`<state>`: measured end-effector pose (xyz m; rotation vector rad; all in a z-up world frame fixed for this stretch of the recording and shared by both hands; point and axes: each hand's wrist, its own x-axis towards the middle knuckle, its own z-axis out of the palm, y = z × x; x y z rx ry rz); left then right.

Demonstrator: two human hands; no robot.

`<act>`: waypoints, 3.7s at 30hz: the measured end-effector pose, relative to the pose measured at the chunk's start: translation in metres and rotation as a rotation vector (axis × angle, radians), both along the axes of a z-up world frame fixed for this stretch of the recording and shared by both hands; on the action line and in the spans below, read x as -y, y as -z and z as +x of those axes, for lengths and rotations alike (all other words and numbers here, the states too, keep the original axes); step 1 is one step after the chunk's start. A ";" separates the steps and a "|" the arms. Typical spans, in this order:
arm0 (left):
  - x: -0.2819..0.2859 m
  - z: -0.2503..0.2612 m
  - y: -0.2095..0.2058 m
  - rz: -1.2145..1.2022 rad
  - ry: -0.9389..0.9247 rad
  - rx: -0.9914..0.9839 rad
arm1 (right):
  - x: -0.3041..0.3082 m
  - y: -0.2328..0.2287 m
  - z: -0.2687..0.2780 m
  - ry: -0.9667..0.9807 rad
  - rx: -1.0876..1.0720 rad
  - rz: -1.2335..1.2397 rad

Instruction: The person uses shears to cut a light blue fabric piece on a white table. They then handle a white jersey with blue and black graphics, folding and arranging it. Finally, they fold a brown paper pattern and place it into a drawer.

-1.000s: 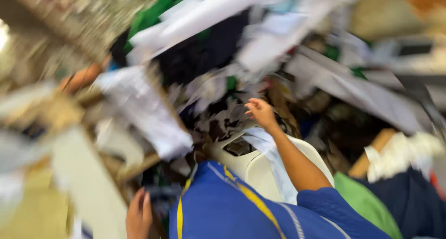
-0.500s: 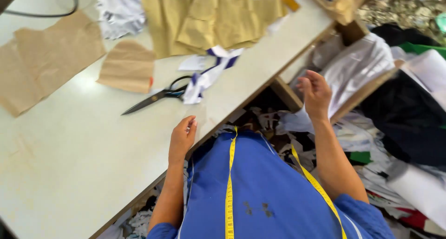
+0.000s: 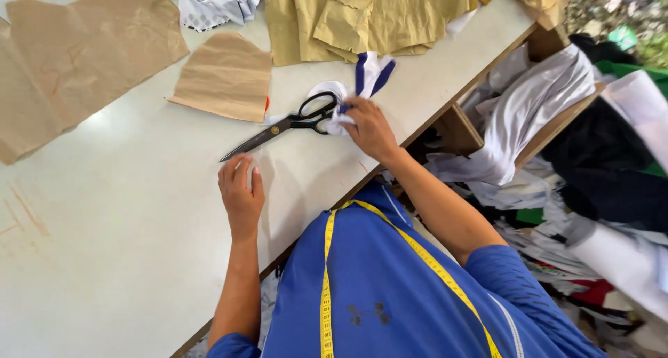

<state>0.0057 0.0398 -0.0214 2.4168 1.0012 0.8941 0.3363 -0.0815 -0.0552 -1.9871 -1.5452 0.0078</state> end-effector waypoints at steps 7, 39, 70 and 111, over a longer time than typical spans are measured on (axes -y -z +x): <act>0.003 0.030 0.037 0.082 0.071 -0.176 | 0.039 -0.004 -0.008 -0.345 -0.097 -0.009; -0.084 0.095 0.060 0.049 -0.621 -0.358 | -0.094 0.045 -0.008 -0.814 -0.007 0.065; -0.343 0.080 0.061 0.259 -0.861 -0.623 | -0.083 0.017 0.090 -0.437 -0.075 0.018; -0.173 0.061 0.050 0.081 -0.934 -0.423 | -0.197 -0.108 -0.088 -1.219 -0.173 -0.116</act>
